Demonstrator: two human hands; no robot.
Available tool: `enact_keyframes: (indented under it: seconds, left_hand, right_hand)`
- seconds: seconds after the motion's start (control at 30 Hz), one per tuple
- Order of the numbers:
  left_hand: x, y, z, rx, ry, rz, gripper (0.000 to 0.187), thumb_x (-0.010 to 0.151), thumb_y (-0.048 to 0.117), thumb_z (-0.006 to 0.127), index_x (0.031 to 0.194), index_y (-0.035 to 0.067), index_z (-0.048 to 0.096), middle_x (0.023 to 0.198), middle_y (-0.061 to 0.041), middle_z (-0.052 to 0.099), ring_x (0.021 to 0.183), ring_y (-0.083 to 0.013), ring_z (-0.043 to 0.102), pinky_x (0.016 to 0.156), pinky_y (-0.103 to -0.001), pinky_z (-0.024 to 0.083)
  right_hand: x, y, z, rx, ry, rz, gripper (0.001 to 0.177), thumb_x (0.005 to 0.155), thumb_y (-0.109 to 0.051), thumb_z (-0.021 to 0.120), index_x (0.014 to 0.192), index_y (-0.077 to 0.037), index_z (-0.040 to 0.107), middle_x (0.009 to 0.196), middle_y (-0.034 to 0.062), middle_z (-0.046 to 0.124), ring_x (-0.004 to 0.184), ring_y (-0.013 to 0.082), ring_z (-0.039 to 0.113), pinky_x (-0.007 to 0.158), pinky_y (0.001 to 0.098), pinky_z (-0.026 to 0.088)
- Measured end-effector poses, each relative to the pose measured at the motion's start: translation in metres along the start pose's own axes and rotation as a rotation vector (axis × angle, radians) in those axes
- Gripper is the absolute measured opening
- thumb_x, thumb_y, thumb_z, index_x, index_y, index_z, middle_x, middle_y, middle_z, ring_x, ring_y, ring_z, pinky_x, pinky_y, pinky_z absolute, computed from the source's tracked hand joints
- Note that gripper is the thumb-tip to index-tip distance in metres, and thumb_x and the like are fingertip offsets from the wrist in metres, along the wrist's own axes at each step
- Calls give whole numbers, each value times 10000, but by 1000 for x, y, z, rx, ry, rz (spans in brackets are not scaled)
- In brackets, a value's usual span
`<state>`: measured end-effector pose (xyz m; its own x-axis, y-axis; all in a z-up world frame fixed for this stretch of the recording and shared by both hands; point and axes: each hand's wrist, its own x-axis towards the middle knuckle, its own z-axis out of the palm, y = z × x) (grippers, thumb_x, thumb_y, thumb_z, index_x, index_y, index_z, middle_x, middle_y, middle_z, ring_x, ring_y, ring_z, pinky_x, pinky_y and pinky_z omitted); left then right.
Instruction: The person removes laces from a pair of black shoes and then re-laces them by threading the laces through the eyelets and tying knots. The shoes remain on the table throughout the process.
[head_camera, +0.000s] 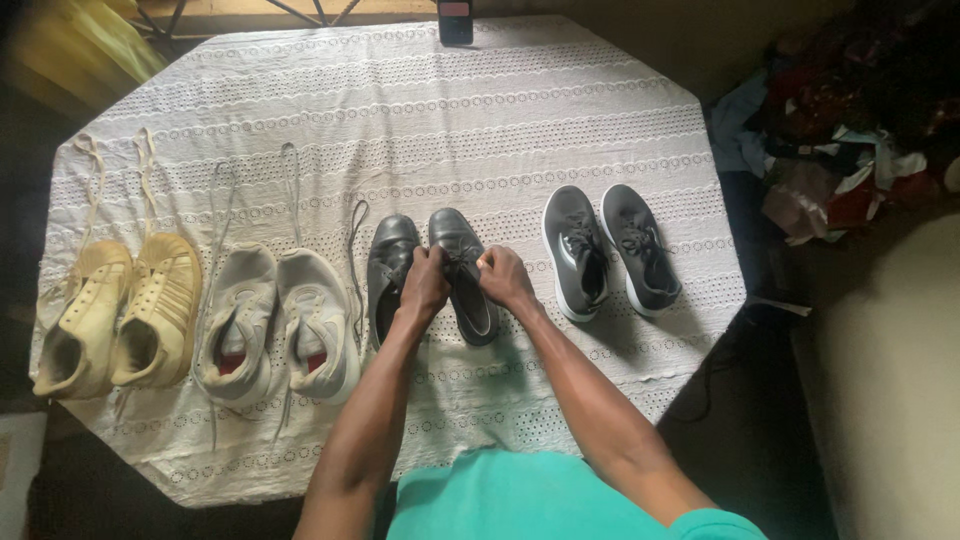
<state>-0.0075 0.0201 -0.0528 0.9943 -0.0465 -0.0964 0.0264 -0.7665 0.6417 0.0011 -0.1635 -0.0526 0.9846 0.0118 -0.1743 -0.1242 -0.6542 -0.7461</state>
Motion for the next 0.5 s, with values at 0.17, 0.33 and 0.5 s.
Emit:
enact_keyframes:
  seconds: [0.17,0.33,0.5]
  left_hand:
    - [-4,2,-1,1,36,42,351,815,-35,642,1154,20,566,1160,-285,538,1010,-509,620,871,-544,512]
    - [-4,5,-3,-2,28,38,374,813,-37,636,1176,21,565,1169,-285,534,1006,-505,622,873,-536,520]
    - [-8,10,-12,-3,45,94,377,842,-56,600,1211,0,550,1171,-286,535,1019,-495,622,896,-531,512]
  right_hand:
    - [0,5,-4,-17,-8,-36,196,920,-232,681,922,-36,674,974,183,693,953,340,674,882,453,522]
    - [2,12,-2,-19,-17,-35,193,915,-242,681,946,-52,688,978,175,698,946,331,680,869,444,529]
    - [3,18,-3,-28,-69,37,216,914,-265,691,955,-53,690,995,161,696,961,316,683,883,435,525]
